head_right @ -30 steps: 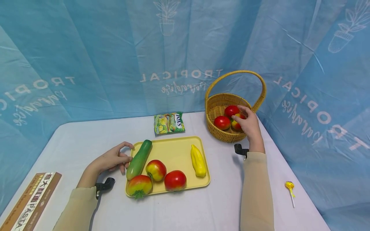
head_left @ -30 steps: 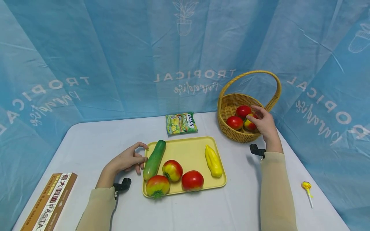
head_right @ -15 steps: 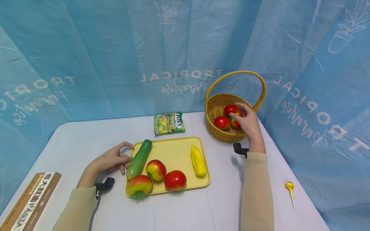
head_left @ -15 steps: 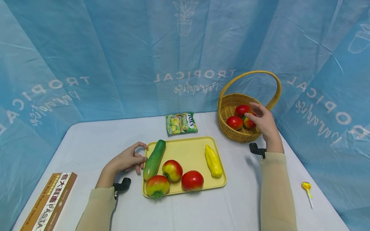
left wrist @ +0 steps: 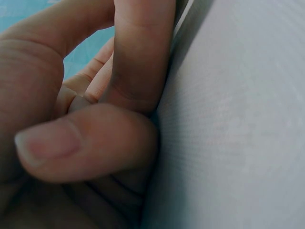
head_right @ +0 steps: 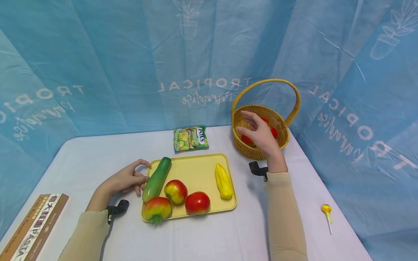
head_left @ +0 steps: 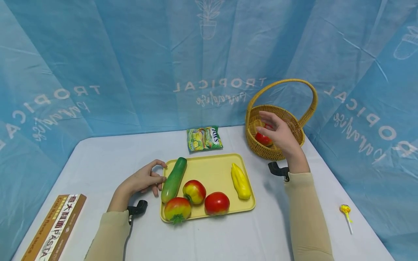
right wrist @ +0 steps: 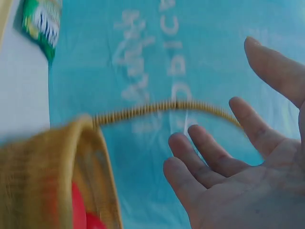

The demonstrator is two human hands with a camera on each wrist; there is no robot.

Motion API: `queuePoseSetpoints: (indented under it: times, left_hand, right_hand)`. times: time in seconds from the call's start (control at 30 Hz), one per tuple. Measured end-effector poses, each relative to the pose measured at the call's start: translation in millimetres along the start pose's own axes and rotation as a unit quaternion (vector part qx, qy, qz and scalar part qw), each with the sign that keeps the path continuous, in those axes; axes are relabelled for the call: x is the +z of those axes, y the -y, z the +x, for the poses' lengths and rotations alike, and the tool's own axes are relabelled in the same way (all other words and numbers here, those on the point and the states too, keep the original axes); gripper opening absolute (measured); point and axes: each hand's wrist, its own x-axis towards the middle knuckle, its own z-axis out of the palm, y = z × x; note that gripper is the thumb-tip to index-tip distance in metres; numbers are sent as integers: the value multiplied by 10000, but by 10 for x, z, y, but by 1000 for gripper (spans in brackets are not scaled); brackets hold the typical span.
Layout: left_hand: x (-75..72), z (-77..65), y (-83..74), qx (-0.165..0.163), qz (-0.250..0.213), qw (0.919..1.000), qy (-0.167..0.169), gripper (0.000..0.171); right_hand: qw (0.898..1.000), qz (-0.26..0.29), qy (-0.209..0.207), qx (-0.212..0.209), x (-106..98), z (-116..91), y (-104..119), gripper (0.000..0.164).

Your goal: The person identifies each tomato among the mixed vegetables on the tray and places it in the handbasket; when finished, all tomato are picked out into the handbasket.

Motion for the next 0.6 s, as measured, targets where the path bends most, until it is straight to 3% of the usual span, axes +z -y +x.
queuePoseSetpoints:
  times: [0.3, 0.47, 0.6]
  left_hand:
    - [-3, -15, -10, -47, -10, 10000, -28, 54]
    - [-9, -19, -17, -8, -14, 10000, -35, 54]
    - [-11, -21, -18, 21, -27, 10000, 6, 54]
  right_hand:
    - [9930, -60, 1147, -261, 589, -41, 230, 68]
    - [9813, -5, 1876, -430, 1015, -95, 291, 66]
    - [9657, -206, 2544, -477, 1361, -147, 256, 66]
